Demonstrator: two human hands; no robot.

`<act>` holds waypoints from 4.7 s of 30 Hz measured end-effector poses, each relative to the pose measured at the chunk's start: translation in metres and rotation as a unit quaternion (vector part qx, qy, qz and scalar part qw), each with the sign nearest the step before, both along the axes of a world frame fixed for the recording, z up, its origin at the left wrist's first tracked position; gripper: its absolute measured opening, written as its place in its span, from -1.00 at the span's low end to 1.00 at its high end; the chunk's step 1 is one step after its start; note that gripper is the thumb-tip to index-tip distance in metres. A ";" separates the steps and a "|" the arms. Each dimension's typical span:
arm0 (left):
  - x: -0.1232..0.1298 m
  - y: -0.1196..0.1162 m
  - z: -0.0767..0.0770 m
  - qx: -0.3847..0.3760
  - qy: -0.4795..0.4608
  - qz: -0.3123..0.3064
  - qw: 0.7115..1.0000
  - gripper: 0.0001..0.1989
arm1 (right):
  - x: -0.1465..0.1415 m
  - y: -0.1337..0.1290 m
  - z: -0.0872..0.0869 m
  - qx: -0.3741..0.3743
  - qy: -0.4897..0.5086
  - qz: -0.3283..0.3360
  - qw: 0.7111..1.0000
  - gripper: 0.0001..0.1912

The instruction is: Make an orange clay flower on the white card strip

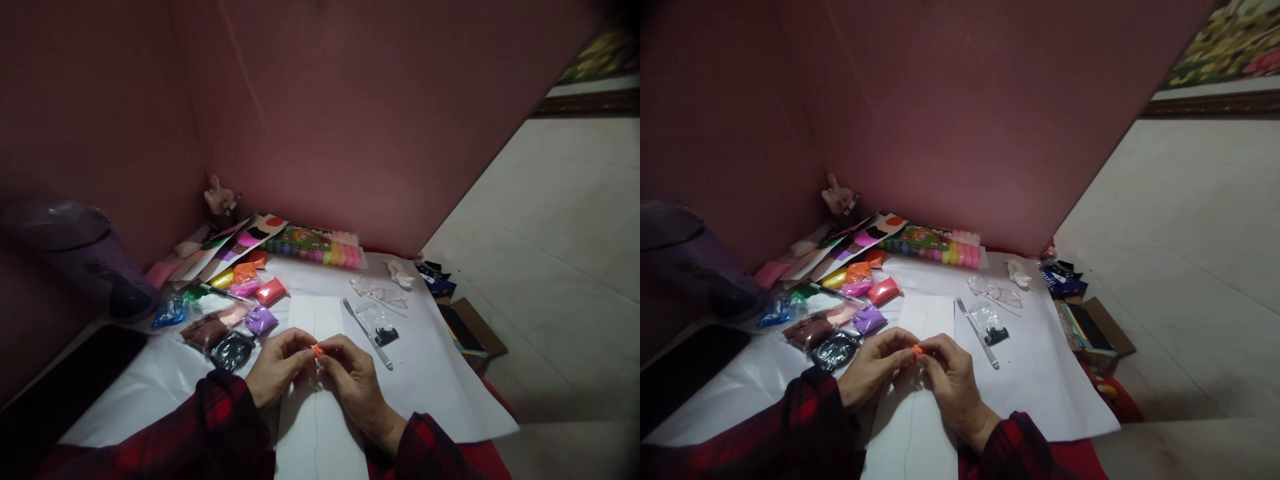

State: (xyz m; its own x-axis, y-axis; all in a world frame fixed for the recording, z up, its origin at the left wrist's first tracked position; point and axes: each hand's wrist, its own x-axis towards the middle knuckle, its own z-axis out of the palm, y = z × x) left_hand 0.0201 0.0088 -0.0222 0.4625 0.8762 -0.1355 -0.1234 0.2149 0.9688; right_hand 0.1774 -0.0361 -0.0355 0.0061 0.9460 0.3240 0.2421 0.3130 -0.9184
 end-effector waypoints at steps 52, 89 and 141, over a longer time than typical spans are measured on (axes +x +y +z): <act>0.002 0.003 -0.001 0.007 -0.023 0.069 0.997 -0.70 | -0.001 -0.001 0.000 -0.028 0.016 -0.043 0.999 -0.91; 0.000 0.003 -0.001 -0.019 -0.032 0.071 0.997 -0.68 | 0.000 0.005 -0.008 -0.091 0.118 -0.063 0.987 -0.83; 0.001 0.002 0.001 -0.012 -0.016 -0.008 1.000 -0.63 | -0.001 -0.001 0.005 0.000 -0.056 -0.013 0.998 -0.95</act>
